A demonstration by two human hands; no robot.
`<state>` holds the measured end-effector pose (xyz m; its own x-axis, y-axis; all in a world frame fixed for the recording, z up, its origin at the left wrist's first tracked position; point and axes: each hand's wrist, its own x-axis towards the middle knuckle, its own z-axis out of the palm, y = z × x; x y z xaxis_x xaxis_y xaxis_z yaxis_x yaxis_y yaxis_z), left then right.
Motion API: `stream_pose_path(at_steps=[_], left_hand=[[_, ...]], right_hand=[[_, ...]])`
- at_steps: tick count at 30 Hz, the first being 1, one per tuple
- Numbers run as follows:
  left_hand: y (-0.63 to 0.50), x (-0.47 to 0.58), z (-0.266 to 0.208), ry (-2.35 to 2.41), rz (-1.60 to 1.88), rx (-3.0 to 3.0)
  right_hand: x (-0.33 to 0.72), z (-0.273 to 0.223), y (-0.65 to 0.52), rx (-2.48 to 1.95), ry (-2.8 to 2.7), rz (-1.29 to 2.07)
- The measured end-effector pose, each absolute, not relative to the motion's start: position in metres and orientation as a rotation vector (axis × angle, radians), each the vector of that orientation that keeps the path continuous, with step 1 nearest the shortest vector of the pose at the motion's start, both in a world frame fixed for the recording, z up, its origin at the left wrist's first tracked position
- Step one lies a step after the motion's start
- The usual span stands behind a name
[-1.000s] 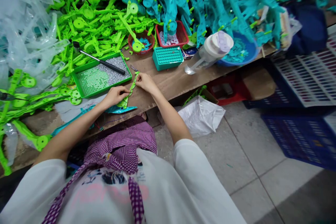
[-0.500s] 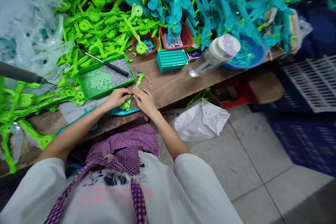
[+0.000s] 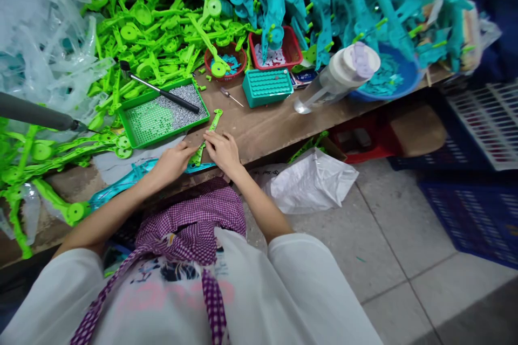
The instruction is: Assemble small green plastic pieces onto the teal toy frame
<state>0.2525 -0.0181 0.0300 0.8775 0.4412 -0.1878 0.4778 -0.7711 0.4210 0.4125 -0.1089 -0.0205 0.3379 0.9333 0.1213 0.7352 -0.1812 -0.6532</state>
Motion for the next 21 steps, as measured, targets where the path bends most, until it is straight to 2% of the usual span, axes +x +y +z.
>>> stream_pose_path(at_steps=[3,10,21], left_hand=[[-0.025,0.252,0.029,0.716,-0.219,2.66],[-0.026,0.246,0.028,0.72,-0.132,2.69],[-0.033,0.244,0.027,0.65,-0.259,2.776]], right_hand=[[0.412,-0.021,-0.109,-1.975,-1.461,0.401],[0.422,-0.016,-0.108,-1.967,-1.447,0.507],[0.409,-0.008,-0.105,-2.113,-1.447,0.436]])
